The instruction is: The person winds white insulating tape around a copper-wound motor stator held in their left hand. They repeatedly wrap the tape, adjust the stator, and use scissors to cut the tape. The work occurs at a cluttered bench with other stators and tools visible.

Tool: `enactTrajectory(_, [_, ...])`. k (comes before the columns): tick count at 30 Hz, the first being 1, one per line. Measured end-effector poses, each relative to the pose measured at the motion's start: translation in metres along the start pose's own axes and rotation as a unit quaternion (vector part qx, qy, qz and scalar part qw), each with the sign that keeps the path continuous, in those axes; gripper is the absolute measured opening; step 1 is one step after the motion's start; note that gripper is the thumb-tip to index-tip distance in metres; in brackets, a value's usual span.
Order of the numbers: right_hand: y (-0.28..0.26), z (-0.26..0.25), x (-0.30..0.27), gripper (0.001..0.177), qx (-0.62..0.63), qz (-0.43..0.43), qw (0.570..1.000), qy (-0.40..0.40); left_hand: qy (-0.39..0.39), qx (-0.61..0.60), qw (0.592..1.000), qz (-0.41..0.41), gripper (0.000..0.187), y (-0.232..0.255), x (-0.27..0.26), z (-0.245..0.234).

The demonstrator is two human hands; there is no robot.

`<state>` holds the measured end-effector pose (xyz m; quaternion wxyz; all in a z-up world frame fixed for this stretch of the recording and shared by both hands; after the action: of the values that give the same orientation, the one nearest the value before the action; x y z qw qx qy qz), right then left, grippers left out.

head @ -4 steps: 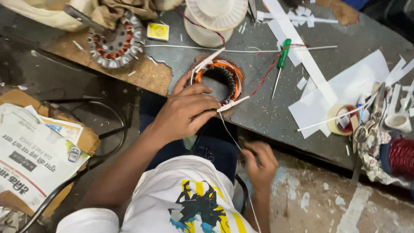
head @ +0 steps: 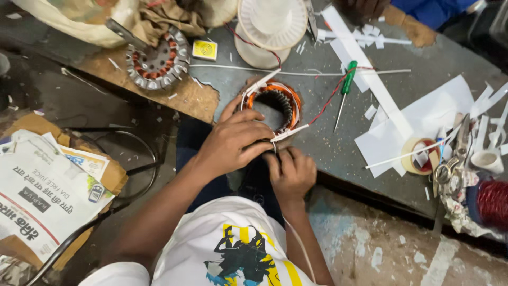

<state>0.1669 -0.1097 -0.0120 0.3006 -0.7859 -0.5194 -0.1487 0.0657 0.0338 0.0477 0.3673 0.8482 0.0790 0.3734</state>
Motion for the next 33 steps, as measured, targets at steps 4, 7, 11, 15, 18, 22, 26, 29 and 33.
enactTrajectory(4, [0.007, 0.000, -0.003, 0.009, 0.100, -0.015, 0.994, -0.044, 0.024, 0.010, 1.000, -0.008, 0.016, -0.005, -0.001, 0.002])
enactTrajectory(7, [0.017, -0.021, -0.015, 0.006, 0.257, -0.025, 0.959, -0.114, 0.031, 0.010, 0.999, 0.000, 0.011, -0.006, -0.009, 0.006])
enactTrajectory(11, [0.014, -0.020, -0.005, 0.028, 0.512, 0.020, 0.855, -0.083, 0.017, 0.015, 1.000, 0.008, 0.014, -0.013, -0.010, 0.009])
enactTrajectory(15, [0.011, 0.008, 0.031, 0.017, 0.680, 0.095, 0.724, -0.058, 0.011, 0.002, 1.000, 0.003, 0.015, -0.014, -0.011, 0.008])
enactTrajectory(18, [0.011, 0.015, 0.051, 0.011, 0.729, 0.133, 0.670, -0.052, 0.006, -0.005, 1.000, 0.001, 0.014, -0.009, -0.005, 0.003])
enactTrajectory(22, [0.017, 0.010, 0.027, 0.016, 0.762, 0.142, 0.629, -0.060, 0.049, 0.013, 0.999, -0.008, 0.013, -0.008, -0.009, 0.007])
enactTrajectory(26, [0.023, 0.027, 0.006, 0.022, 0.748, 0.190, 0.633, -0.058, 0.053, 0.013, 0.998, -0.021, 0.014, -0.010, -0.008, 0.009])
enactTrajectory(29, [0.024, 0.029, -0.001, 0.029, 0.736, 0.193, 0.646, -0.059, 0.050, 0.018, 0.998, -0.015, 0.014, -0.009, -0.008, 0.011])
enactTrajectory(33, [0.025, 0.030, -0.009, 0.028, 0.718, 0.197, 0.665, -0.054, 0.054, 0.030, 0.998, -0.029, 0.020, -0.016, -0.009, 0.016])
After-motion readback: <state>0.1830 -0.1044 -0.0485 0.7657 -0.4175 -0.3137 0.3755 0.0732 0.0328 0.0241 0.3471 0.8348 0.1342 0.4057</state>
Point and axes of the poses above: each hand's wrist, its own x-axis towards the middle knuckle, its own z-axis out of the palm, y = z × x, the point moved 9 cm from there along x, towards the middle knuckle, and after that the axes turned 5 degrees about -x, right-handed, at the moved point
